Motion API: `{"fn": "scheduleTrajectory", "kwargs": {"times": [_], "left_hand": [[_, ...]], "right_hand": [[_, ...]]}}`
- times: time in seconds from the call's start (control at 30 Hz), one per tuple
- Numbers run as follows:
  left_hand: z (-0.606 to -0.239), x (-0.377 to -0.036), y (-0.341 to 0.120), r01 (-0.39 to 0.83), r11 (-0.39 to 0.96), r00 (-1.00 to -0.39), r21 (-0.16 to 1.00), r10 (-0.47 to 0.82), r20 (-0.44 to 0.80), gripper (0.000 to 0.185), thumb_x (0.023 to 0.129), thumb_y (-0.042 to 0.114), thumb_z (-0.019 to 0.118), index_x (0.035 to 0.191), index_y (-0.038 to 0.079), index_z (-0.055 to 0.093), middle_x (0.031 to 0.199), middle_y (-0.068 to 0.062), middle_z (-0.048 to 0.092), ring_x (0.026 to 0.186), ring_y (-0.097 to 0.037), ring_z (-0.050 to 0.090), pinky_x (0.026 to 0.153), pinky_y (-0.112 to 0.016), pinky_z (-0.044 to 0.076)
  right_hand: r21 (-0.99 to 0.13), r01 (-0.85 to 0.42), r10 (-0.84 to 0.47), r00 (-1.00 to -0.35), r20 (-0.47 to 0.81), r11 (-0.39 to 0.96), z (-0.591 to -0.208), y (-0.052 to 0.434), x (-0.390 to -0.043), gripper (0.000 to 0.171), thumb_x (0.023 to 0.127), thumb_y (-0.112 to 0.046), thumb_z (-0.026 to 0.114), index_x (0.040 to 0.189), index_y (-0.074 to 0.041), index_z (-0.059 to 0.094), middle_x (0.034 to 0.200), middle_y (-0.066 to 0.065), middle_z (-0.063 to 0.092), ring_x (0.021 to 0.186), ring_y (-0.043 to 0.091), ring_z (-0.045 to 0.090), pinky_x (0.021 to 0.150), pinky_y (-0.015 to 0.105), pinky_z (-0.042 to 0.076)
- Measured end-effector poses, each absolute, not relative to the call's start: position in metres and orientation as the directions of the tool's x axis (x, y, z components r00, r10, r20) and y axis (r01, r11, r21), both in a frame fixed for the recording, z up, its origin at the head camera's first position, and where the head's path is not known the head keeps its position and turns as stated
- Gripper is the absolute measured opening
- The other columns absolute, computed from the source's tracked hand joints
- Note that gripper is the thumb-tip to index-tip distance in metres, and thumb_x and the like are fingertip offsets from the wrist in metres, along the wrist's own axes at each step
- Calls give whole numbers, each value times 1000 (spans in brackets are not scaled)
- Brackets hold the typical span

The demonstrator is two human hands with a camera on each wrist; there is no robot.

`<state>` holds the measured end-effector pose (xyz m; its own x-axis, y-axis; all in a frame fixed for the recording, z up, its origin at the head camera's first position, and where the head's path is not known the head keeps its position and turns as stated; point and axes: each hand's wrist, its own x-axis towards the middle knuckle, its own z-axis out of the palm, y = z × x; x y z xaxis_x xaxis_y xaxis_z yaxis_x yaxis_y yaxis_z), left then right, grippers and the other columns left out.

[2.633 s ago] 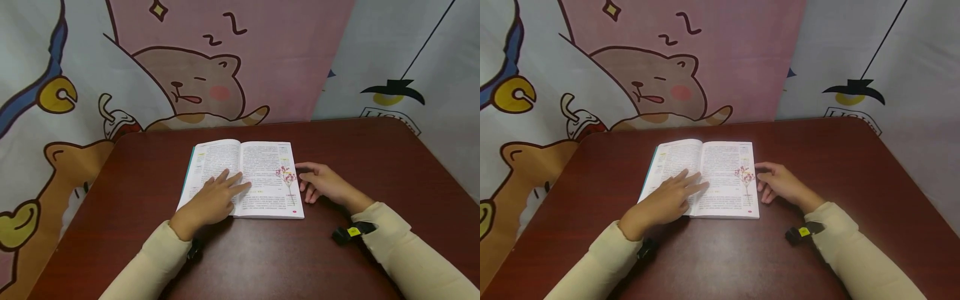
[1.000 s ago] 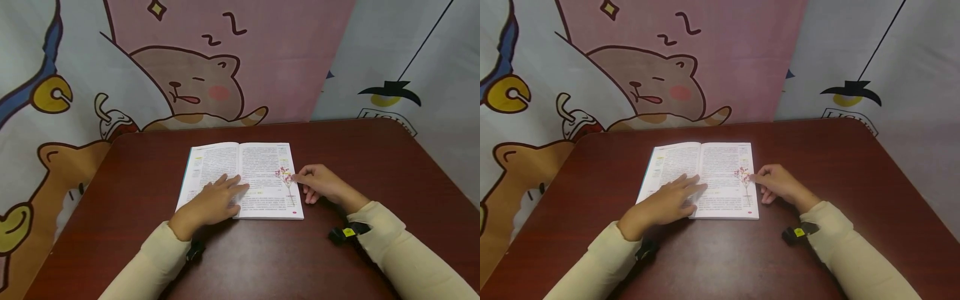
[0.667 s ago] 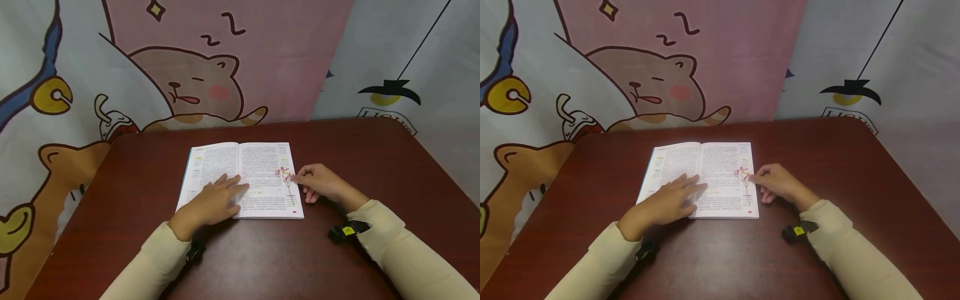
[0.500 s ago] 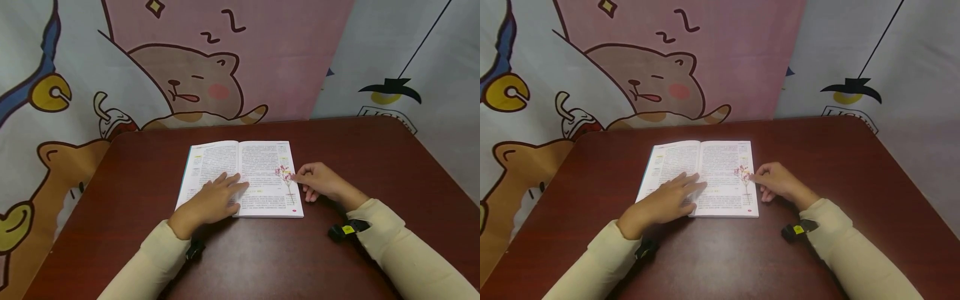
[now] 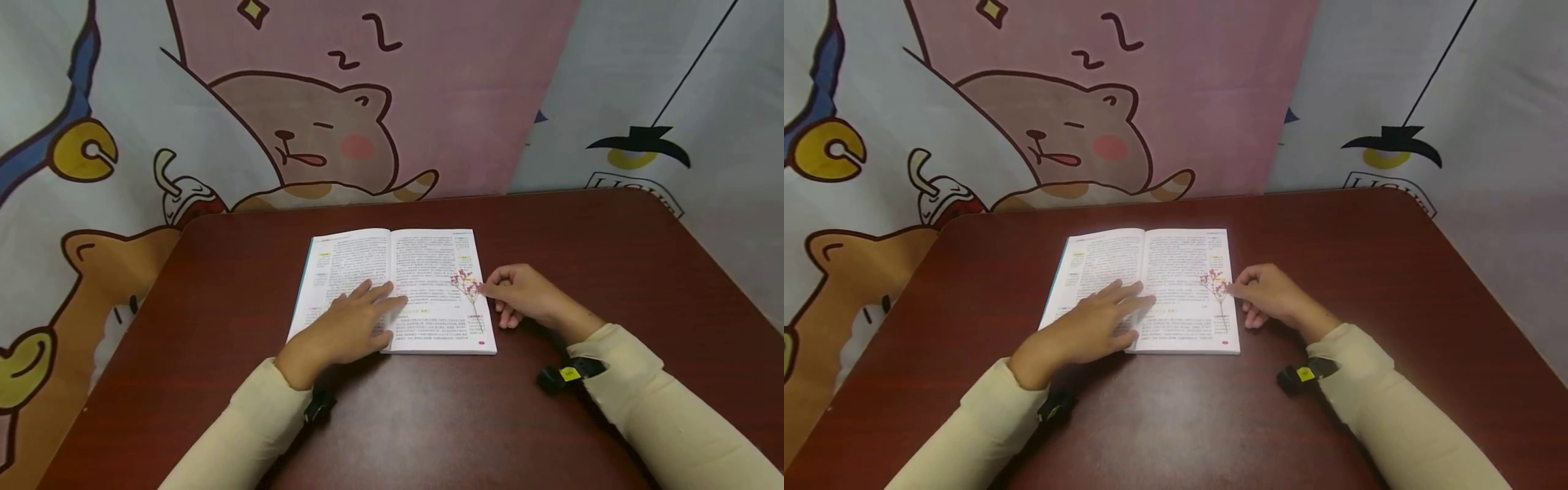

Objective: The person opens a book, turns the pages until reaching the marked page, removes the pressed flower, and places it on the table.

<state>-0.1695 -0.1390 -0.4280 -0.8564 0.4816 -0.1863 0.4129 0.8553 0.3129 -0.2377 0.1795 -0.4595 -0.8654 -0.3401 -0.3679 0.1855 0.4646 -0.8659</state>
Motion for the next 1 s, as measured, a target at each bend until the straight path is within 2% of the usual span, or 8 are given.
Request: {"fn": "scheduleTrajectory", "kwargs": {"times": [1.0], "left_hand": [[-431,-169,-140,429,849,-851,308,494,-176,58,98,35,60,153,29,42,164,-3,31,153,-37,23,114,-67,28]], "right_hand": [[-877,221,-351,-853,-386,427,-460,185,-238,34,97,-24,66,107,7,59,65,5,57,47,12,63,48,31,56]]}}
